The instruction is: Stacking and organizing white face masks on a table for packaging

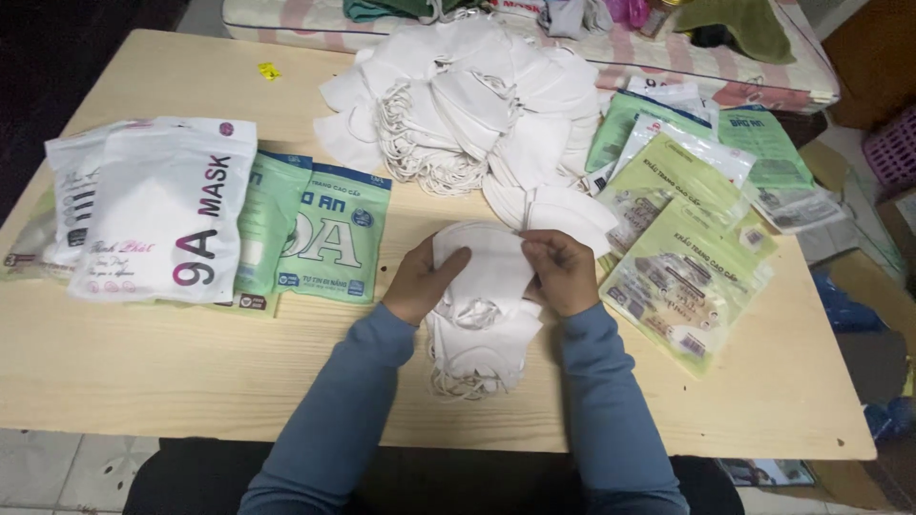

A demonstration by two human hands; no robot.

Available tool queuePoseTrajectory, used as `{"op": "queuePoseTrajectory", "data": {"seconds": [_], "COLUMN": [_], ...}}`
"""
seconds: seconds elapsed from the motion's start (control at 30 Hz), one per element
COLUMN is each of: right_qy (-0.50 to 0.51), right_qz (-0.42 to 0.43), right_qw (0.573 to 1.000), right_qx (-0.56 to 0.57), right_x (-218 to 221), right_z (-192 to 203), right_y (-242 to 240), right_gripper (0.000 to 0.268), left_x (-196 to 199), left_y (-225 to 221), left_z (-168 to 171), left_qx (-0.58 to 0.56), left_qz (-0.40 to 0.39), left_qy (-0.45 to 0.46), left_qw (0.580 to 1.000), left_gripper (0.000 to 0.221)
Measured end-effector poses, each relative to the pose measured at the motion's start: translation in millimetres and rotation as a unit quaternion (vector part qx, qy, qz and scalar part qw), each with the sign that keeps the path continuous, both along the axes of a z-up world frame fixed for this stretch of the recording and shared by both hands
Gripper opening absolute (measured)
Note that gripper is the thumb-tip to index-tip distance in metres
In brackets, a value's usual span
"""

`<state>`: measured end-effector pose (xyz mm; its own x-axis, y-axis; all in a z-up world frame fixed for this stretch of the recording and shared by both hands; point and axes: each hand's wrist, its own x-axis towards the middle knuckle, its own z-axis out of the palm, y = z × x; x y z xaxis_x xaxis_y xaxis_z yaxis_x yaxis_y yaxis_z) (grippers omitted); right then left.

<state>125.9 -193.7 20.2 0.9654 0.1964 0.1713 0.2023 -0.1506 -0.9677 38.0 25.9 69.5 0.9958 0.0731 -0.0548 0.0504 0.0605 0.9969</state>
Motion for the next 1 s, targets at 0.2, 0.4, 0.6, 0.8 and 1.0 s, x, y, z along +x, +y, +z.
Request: {"op": "queuePoseTrajectory", "data": {"seconds": [0.2,0.4,0.6,0.8,1.0], "right_qy": [-0.131,-0.101,0.014,0.028,-0.117], "right_qz": [-0.117,-0.148,-0.155,-0.156,-0.24], "right_qw": [0.975,0.89,0.868,0.867,0.883], "right_qx": [-0.138,-0.42,-0.472,-0.473,-0.387], "right_x": [33.9,37.1,31.8,29.7,52.5], "right_z": [-20.8,-16.1,3.6,10.3,-31.8], "right_y": [-37.4,-57.7,-52.4,-53.1,-73.0], "right_gripper": [0.013,0.079,0.097,0.101,0.043], "left_x": [17.6,26.8,31.2,25.5,38.3], "left_y": [8.7,21.7,13.9,12.1,24.1], "left_z": [-49.2,-58.4,-73.6,-60.9,-89.2], "left_qx": [-0.133,-0.393,-0.318,-0.264,-0.158], "left_qz": [0.064,0.097,0.104,0.12,0.145], "left_qy": [-0.02,0.002,-0.007,-0.026,-0.053], "left_qw": [0.989,0.914,0.942,0.957,0.975], "left_gripper": [0.037,0.025,0.024,0.027,0.024]}}
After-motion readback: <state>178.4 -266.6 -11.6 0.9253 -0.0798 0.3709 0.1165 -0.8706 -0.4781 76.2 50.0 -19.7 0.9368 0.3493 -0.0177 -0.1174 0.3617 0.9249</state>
